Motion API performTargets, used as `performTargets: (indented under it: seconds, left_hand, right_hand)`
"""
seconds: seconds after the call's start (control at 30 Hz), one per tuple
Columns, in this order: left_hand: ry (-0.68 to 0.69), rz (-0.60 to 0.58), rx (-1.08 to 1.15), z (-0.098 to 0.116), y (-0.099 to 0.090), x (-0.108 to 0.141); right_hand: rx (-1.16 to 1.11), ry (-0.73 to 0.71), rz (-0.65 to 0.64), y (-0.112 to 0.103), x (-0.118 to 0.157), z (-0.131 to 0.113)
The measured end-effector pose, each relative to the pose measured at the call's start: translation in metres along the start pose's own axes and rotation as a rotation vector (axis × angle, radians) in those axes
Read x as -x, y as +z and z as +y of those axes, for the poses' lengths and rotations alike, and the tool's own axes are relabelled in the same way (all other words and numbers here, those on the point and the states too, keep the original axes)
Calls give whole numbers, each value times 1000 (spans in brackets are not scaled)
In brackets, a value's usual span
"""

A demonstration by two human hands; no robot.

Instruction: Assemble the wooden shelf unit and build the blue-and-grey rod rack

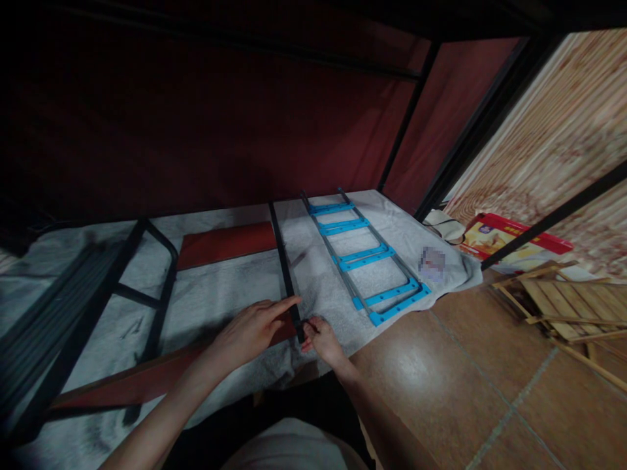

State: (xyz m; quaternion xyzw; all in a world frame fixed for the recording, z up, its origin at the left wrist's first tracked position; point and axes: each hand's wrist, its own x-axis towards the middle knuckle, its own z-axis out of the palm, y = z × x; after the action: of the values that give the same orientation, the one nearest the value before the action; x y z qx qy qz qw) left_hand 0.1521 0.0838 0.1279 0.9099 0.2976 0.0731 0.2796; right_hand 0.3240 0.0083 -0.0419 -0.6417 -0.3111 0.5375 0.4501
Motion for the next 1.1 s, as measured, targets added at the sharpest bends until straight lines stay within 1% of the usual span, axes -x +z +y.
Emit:
performTargets:
  seconds: [0.17, 0.33, 0.4, 0.63, 0.73, 0.87, 1.1]
  left_hand:
    - [-23, -16, -23, 1, -1, -1]
    - [-11, -10, -30, 2, -2, -1]
    - [-18, -15, -34, 4, -3, -1]
    - [-30, -42, -32, 5, -5, -3]
    - [-33, -34, -19, 3, -4, -3]
    - [-43, -24, -5, 2, -3, -4]
    - [-60, -32, -18, 3, -4, -5]
  right_hand:
    - [-35, -5, 10, 0, 1, 0]
    - [-33, -30, -36, -2, 0, 4]
    - [-24, -31, -36, -2, -1, 5]
    - [-55, -12, -38, -2, -1, 2]
    - [-59, -7, -51, -2, 0, 1]
    - [-22, 31, -29, -2, 0, -2]
    - [-53, -12, -63, -3, 0, -1]
